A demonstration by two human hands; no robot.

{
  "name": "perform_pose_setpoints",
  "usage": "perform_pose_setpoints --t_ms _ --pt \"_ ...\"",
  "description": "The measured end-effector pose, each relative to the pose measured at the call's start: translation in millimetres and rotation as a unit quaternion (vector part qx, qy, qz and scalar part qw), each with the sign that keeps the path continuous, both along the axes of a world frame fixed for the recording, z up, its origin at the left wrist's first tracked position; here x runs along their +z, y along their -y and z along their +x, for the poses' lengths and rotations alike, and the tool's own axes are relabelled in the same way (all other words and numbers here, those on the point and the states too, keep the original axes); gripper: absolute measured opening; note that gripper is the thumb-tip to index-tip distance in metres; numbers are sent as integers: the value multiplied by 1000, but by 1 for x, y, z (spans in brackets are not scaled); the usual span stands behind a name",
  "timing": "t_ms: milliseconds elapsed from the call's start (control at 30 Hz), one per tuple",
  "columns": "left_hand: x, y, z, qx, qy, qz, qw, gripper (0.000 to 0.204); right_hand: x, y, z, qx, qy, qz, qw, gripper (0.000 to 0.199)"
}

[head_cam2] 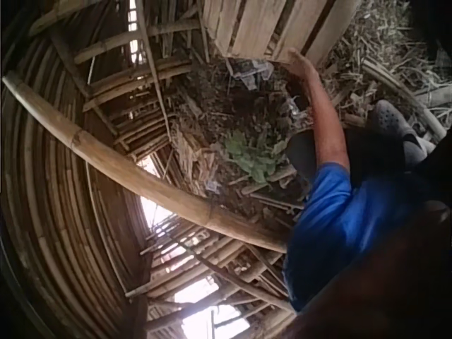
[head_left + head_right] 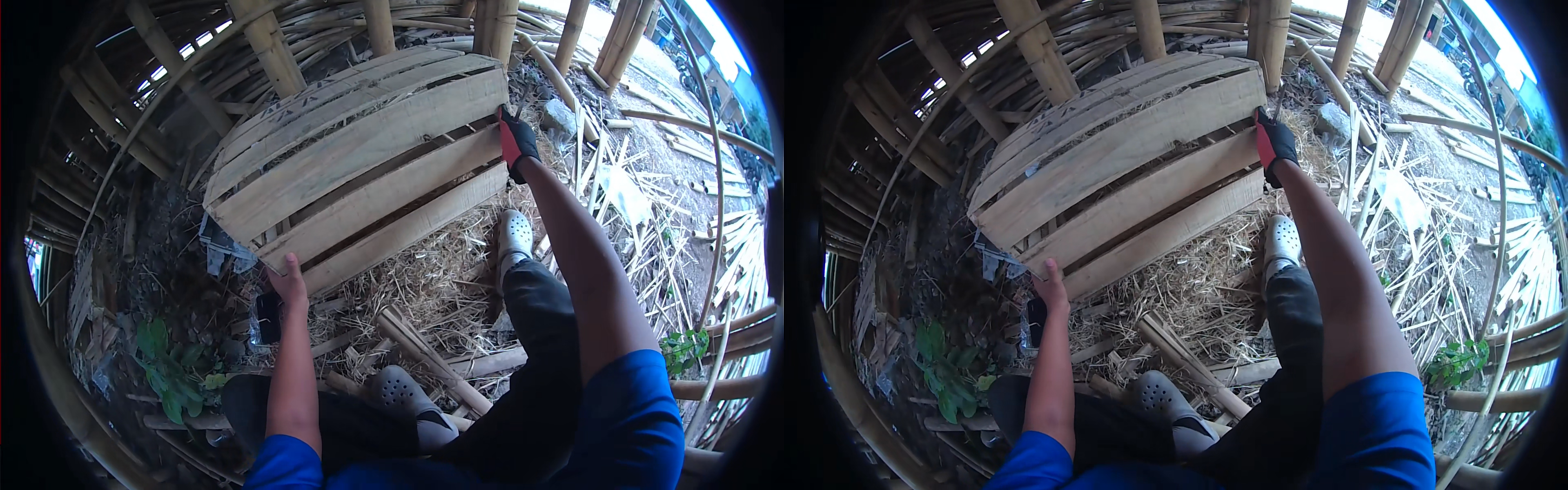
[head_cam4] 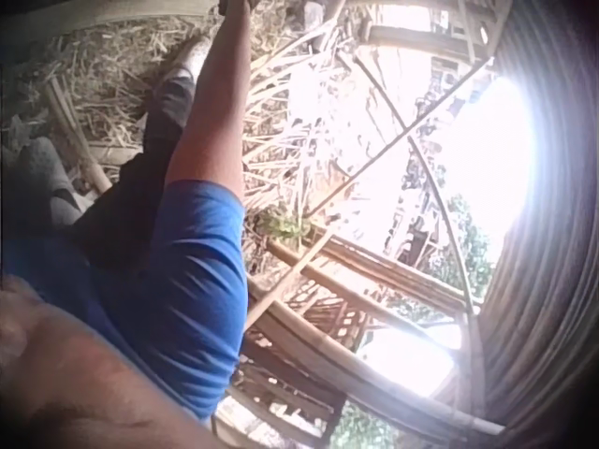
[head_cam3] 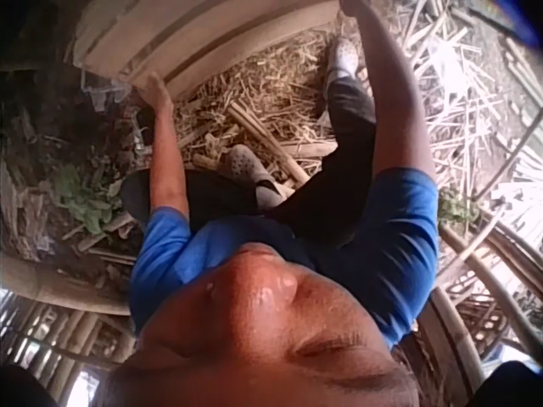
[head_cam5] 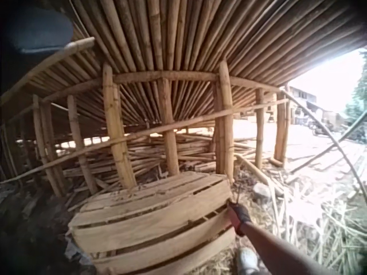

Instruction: The person positions a wooden crate, splits and shaves a bamboo strip using a knife, and strips thin strands off by hand.

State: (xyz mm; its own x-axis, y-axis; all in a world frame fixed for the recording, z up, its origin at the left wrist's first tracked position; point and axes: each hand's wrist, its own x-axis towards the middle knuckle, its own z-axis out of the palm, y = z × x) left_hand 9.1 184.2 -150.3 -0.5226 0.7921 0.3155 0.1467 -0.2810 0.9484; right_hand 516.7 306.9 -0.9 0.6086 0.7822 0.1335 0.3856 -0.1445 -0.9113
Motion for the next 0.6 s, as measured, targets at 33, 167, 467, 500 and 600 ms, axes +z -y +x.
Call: perform_pose_setpoints --t_ms 33,167,467,500,600 --pt "2 3 -5 -2 2 -9 1000 85 1 6 -4 45 -32 -14 998 59" --pt "32 3 -5 -7 31 -40 999 91 2 23 12 155 -66 -48 984 50" --pt "78 -27 -10 -20 101 -105 989 94 -57 2 29 90 42 1 995 31" --pt "80 -24 -12 -33 106 -124 986 97 -58 2 21 96 21 23 995 30" --pt "81 -21 -11 -30 109 -117 987 90 -55 3 10 67 13 32 997 30"
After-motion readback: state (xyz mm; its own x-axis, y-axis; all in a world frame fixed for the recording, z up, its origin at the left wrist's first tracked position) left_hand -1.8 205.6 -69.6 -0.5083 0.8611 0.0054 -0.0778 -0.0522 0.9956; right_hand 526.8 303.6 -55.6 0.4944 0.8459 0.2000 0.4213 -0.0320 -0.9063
